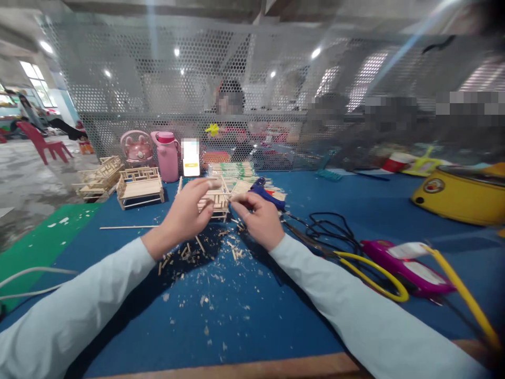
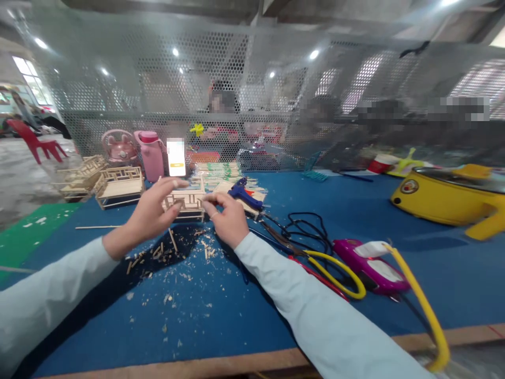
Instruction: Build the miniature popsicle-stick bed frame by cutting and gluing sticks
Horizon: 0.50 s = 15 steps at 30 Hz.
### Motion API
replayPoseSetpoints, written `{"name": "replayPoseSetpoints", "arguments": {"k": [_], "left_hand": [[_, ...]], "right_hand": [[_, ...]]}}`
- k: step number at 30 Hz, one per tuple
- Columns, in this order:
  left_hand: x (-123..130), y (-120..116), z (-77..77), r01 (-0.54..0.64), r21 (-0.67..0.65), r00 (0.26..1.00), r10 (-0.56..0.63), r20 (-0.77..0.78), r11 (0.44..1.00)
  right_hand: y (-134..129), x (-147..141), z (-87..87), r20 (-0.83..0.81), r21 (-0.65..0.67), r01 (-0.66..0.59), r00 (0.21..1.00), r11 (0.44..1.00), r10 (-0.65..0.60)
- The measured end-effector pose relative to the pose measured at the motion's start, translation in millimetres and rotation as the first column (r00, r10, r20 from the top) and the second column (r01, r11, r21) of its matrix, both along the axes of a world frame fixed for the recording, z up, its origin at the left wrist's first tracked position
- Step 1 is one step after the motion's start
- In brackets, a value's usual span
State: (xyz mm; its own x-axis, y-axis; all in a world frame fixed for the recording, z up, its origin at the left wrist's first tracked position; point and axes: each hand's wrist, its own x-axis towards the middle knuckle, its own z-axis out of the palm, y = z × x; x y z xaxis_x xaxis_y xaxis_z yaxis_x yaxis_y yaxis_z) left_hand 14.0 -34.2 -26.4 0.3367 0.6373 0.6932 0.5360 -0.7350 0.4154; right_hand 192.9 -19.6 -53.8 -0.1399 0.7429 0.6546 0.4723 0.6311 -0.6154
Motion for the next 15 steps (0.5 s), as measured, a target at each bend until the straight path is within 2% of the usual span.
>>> {"name": "replayPoseSetpoints", "arguments": {"k": [1,3,4,5,7,9,15], "left_hand": [[3,-10,-6.0,0.004,-0.09,0.996,0.005,0.092,0.996],[9,-28,-19.7,0.098,-0.318,0.966,-0.014,0.259,0.943],[12,-35,-26.5,0.183,-0.401,0.946,-0.049,0.321,0.898],[15,-41,-32.5,0.218,-0.454,0.918,-0.025,0.395,0.864],[20,-48,-41.8,0.245,-0.516,0.873,0.045,0.485,0.821],[22,-51,-47.0,0.249,-0.543,0.85,0.089,0.52,0.802],[18,-50,-52.3,0.238,-0.579,0.835,0.14,0.532,0.78]], "right_hand": [[-7,-3,-0.4,-0.131,-0.162,-0.095,0.989,0.982,0.074],[-22,-10,-3.0,-0.345,-0.395,-0.294,0.926,0.87,0.156],[-29,-13,-5.0,-0.414,-0.458,-0.368,0.894,0.81,0.172],[-36,-16,-7.1,-0.461,-0.497,-0.417,0.87,0.761,0.176],[-44,-19,-10.9,-0.503,-0.545,-0.458,0.849,0.702,0.163],[-48,-19,-13.3,-0.491,-0.572,-0.447,0.858,0.688,0.149],[-44,-21,-19.9,-0.322,-0.558,-0.339,0.93,0.758,0.179]]}}
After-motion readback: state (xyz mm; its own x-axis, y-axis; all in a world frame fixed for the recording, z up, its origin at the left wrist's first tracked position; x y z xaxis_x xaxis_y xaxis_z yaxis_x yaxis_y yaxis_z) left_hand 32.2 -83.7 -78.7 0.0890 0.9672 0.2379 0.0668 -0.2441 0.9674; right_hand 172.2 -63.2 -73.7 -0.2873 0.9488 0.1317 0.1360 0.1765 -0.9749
